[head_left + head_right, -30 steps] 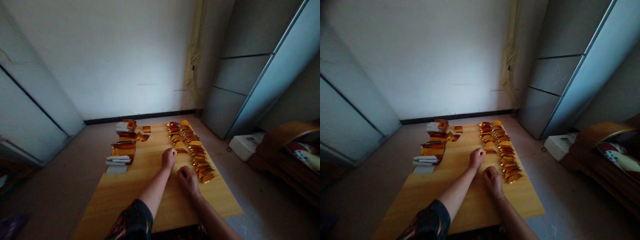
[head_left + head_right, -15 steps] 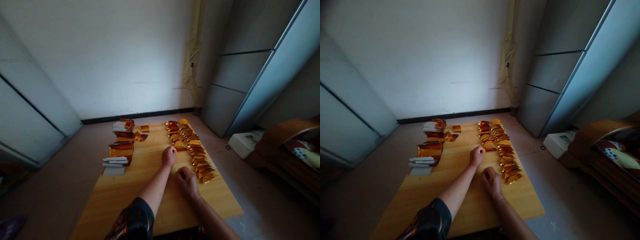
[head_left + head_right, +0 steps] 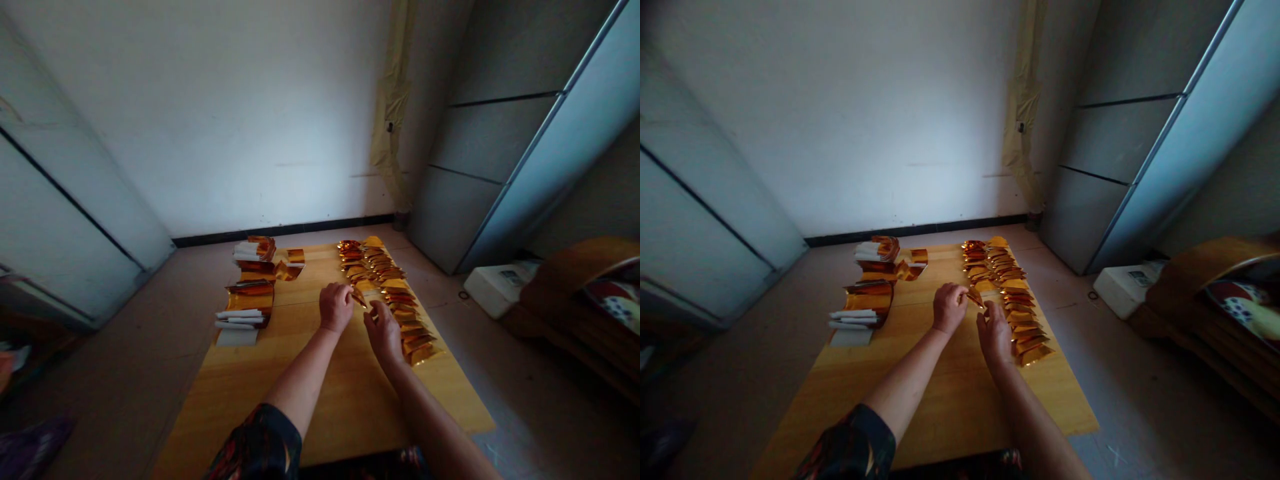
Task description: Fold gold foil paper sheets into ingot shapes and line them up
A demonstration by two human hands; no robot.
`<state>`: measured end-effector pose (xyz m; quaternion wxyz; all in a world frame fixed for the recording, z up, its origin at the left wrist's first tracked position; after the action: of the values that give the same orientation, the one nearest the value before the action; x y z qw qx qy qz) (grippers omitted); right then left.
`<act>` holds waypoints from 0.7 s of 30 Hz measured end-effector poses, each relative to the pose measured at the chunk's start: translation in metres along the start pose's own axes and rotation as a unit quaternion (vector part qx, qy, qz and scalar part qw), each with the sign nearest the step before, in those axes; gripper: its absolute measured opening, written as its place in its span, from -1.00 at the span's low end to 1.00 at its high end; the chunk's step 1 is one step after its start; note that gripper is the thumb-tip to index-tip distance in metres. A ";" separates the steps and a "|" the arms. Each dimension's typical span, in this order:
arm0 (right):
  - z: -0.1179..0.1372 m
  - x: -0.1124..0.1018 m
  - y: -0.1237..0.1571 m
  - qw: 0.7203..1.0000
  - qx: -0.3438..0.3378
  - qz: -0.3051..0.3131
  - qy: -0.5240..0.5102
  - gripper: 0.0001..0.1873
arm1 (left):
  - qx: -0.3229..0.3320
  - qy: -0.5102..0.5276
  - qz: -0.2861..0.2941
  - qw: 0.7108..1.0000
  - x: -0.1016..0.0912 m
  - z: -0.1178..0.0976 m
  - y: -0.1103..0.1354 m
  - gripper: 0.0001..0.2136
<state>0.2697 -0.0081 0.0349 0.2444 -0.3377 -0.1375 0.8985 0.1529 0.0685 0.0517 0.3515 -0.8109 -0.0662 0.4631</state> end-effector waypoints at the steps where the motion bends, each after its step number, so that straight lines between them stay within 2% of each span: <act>1: -0.001 0.002 -0.005 1.000 0.016 0.003 0.025 -0.74 | 0.016 -0.003 0.000 1.000 -0.002 -0.002 0.000 -0.83; 4: -0.001 0.008 -0.014 0.995 0.038 0.023 0.086 -0.77 | 0.050 -0.011 0.007 0.999 -0.007 -0.010 0.001 -0.81; 7: 0.000 0.014 -0.018 0.993 0.037 0.043 0.106 -0.82 | 0.065 -0.018 0.015 0.998 -0.011 -0.018 0.001 -0.82; 10: -0.004 0.019 -0.021 0.995 0.070 0.039 0.060 -0.80 | 0.071 -0.010 0.018 0.997 -0.015 -0.022 0.001 -0.79; 13: -0.010 0.022 -0.023 0.986 0.158 0.012 -0.053 -0.80 | 0.053 0.028 0.022 0.998 -0.017 -0.018 0.004 -0.64; 15: -0.013 0.024 -0.024 0.959 0.230 0.003 -0.165 -0.81 | 0.039 0.060 0.047 0.996 -0.015 -0.012 0.010 -0.62; 17: -0.014 0.026 -0.024 0.914 0.291 0.011 -0.282 -0.82 | 0.036 0.085 0.093 0.991 -0.010 -0.005 0.017 -0.65; 19: -0.013 0.027 -0.023 0.869 0.333 0.020 -0.366 -0.83 | 0.003 0.103 0.127 0.986 -0.005 0.001 0.023 -0.71; 21: -0.010 0.028 -0.022 0.837 0.355 0.027 -0.416 -0.83 | -0.032 0.112 0.163 0.980 0.001 0.003 0.026 -0.75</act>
<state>0.2660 0.0268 0.0211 0.2434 0.1738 0.1112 0.9477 0.1453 0.0510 0.0335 0.2509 -0.8683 0.0916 0.4180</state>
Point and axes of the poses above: each hand's wrist, its own y-axis away from the middle knuckle, its own x-axis out of the palm, z = x × y, the point moved 1 cm from there along -y, towards the middle knuckle, and after that the axes turned 6 degrees about -y, right-handed, at the moved point
